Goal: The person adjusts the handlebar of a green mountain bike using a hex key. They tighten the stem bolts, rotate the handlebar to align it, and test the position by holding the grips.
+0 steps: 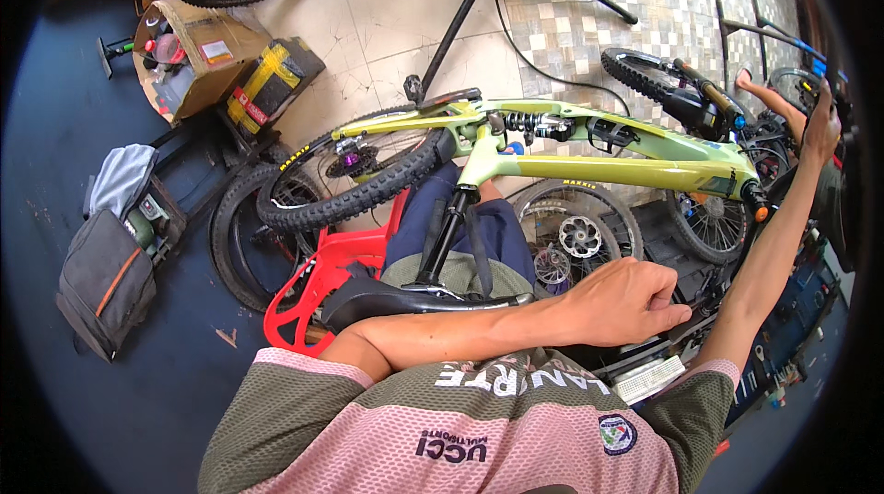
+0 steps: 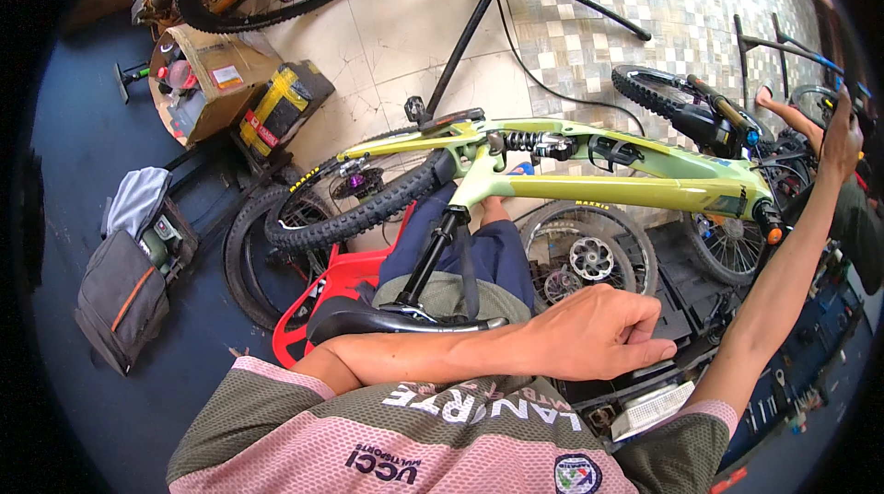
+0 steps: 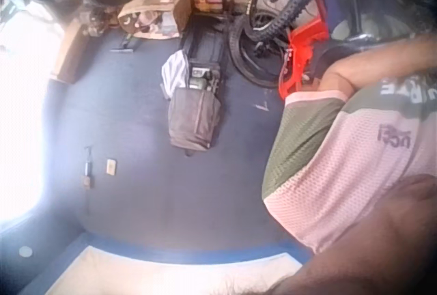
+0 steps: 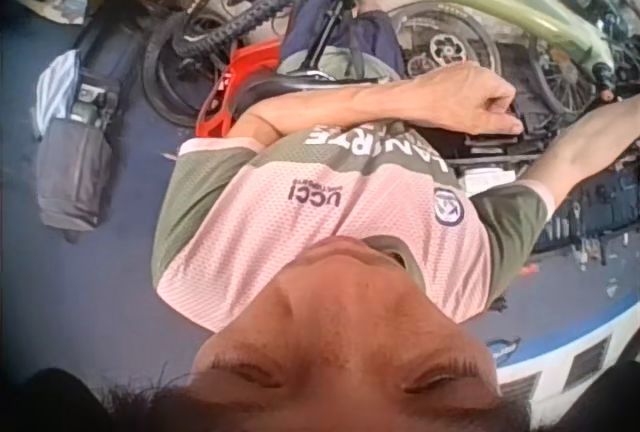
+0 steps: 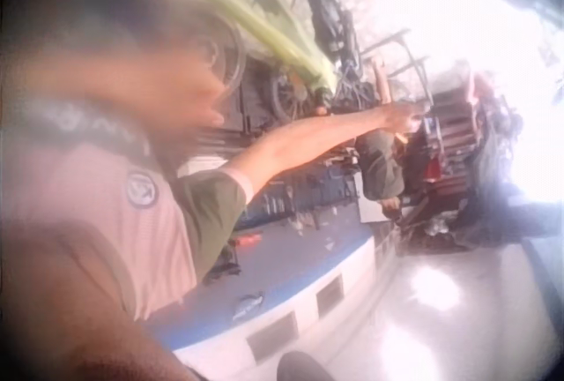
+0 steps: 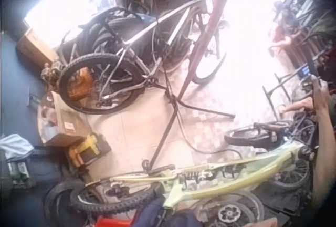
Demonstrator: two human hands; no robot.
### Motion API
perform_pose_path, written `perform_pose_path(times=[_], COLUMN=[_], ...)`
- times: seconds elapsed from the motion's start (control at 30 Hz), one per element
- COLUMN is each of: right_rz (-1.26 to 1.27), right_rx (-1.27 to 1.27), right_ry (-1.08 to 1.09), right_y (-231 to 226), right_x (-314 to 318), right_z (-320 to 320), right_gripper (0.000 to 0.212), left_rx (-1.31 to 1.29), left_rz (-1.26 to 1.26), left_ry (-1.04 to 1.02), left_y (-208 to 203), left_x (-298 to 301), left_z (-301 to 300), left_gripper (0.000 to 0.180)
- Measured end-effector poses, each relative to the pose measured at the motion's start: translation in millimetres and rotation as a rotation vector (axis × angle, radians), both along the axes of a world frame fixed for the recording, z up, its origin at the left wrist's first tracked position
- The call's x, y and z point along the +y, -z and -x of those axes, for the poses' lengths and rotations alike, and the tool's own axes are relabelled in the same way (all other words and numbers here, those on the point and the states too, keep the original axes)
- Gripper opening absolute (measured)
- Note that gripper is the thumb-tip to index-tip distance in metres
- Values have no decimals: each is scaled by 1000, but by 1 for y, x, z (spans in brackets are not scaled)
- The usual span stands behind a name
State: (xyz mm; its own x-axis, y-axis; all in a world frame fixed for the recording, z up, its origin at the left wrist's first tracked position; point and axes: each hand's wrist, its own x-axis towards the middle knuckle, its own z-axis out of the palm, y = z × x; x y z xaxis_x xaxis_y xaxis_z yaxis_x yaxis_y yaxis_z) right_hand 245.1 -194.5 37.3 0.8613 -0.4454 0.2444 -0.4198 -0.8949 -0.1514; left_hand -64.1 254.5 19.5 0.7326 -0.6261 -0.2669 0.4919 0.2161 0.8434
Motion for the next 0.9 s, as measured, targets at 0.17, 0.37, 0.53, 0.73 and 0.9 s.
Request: perform_pose_path(times=[0.17,0.37,0.53,0.73,0.9], right_rz=[-272,-279,-321,76,24], right_rx=[25,28,160,155,233], right_ry=[-230,-407,-343,-110,-69], right_y=[7,11,2,-1,-4], right_x=[-46,-59,-46,-41,-37], right_z=[-5,-4,-1,-10,-13], right_gripper=[64,65,93,110,108], left_rx=[-31,-144,-209,-312,-298], left_rz=[-30,-125,-219,-320,-280], left_ry=[-34,-33,20,43,173], left_y=[-5,-6,-5,-4,-19], left_x=[-14,-46,-61,-69,-56], left_z=[11,32,41,56,57], left_gripper=[45,45,40,34,33])
